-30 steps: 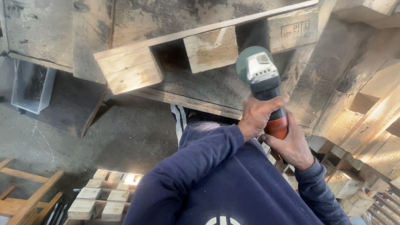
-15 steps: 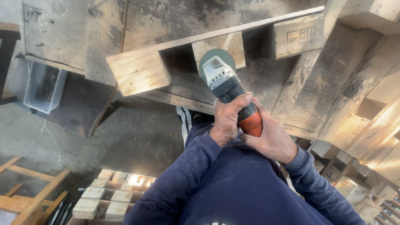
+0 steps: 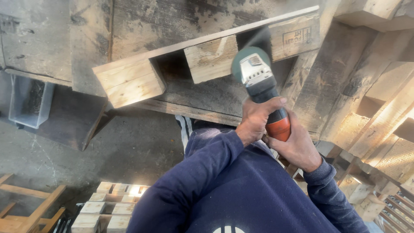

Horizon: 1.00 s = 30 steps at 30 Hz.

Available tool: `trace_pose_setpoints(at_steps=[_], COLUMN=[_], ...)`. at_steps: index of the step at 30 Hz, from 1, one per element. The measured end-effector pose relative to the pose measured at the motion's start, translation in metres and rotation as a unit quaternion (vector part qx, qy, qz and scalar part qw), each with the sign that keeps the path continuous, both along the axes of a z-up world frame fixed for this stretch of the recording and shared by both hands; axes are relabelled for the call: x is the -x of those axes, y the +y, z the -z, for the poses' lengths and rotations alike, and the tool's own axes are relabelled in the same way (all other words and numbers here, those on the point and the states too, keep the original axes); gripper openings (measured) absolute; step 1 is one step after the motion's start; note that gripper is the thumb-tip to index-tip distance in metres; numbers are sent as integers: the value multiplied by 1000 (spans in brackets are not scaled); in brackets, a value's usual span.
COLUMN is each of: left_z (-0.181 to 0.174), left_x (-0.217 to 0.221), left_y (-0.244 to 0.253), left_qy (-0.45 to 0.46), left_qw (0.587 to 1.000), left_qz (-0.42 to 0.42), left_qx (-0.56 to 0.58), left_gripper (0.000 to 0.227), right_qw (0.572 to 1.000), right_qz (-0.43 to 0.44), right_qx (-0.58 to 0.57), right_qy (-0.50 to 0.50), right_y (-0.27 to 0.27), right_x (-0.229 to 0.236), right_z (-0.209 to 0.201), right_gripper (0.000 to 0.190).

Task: The person uses an angle grinder with a sanding disc to smooth the surfaces of small wooden blocks on a workbench. They reposition the blocks to sand different faces and then place the finished pieces aside.

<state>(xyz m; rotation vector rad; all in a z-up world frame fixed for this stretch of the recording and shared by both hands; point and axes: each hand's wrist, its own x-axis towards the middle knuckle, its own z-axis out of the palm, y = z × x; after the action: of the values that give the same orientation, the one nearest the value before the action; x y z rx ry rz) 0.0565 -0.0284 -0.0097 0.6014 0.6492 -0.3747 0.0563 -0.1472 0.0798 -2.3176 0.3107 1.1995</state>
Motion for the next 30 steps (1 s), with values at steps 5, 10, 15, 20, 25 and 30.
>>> trace_pose_setpoints(at_steps=[5, 10, 15, 20, 25, 30], left_z=[-12, -14, -13, -13, -10, -7], left_x=[-9, 10, 21, 19, 3, -5], left_y=[6, 49, 81, 69, 52, 40], left_qy=[-12, -12, 0, 0, 35, 39], left_qw=[1000, 996, 991, 991, 992, 996], left_qz=[2, -85, -137, -133, -118, -80], left_qx=[-17, -15, 0, 12, 14, 15], left_gripper=[38, 35, 32, 30, 30, 31], right_qw=[990, 988, 987, 989, 989, 993], right_qz=[1, -91, -100, -93, -98, -91], right_qx=[-113, -110, -122, -111, -93, -61], right_qy=[-87, -64, -31, -23, -57, -48], right_y=[10, 44, 70, 64, 47, 30], right_x=[-2, -8, -13, -17, -21, -22], right_z=[-10, -1, -3, -6, -2, 6], right_gripper=[90, 101, 104, 103, 102, 101])
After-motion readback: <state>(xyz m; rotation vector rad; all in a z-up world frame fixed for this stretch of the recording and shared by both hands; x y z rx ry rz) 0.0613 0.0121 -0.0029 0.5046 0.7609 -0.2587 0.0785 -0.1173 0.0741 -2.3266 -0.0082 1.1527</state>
